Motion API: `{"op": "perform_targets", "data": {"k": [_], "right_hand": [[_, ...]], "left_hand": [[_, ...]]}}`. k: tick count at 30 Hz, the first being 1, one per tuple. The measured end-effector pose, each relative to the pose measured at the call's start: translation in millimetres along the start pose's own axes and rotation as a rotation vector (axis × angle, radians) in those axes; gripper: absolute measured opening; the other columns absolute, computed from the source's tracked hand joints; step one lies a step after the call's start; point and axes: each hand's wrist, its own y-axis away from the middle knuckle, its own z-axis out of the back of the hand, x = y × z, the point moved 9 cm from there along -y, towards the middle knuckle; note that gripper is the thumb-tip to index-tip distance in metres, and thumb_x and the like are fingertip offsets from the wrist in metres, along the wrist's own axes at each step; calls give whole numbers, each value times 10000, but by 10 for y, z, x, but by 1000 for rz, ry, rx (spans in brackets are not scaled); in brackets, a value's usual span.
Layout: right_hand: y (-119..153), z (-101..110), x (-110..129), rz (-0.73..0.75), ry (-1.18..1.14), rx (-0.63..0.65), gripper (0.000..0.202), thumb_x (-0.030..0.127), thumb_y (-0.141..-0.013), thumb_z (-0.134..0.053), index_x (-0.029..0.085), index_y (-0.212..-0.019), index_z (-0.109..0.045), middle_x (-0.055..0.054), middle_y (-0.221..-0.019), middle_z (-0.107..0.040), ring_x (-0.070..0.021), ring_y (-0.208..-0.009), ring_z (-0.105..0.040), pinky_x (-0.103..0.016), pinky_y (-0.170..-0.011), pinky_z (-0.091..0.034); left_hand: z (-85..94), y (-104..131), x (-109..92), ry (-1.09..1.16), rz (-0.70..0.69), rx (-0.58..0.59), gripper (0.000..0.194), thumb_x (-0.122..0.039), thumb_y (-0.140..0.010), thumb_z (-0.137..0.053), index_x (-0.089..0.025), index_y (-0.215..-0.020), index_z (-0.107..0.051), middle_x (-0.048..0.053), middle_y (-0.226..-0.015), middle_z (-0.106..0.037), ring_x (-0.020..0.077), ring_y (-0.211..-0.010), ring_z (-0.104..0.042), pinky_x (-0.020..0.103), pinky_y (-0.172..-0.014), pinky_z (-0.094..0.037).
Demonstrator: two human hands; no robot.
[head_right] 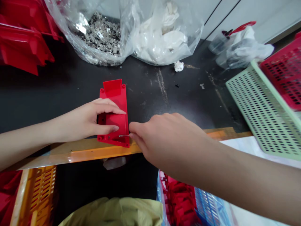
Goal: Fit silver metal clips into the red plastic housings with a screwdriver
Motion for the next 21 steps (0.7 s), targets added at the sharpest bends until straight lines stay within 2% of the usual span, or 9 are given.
{"op": "perform_targets", "data": {"k": [12, 21], "right_hand": [[-11, 18, 12, -13, 32, -3, 270, 371, -929, -368, 280, -812, -594, 28, -473, -496, -106, -371, -285, -262, -449, -125], [-9, 81, 64, 49, 42, -13, 163, 300, -879, -471, 263, -781, -596, 17, -478, -515, -108, -371, -382, -243, -427, -148]], "left_hand": [[-2, -1, 1, 8, 9, 9, 316, -234, -732, -643, -229, -1046, -676, 10, -1049, -633, 198, -1042, -551, 329, -958, -401], [-7, -3, -11, -1, -12, 7, 308, -237, -737, -656, -210, -1042, -682, 14, -1037, -641, 195, -1026, -557, 320, -949, -402]]}}
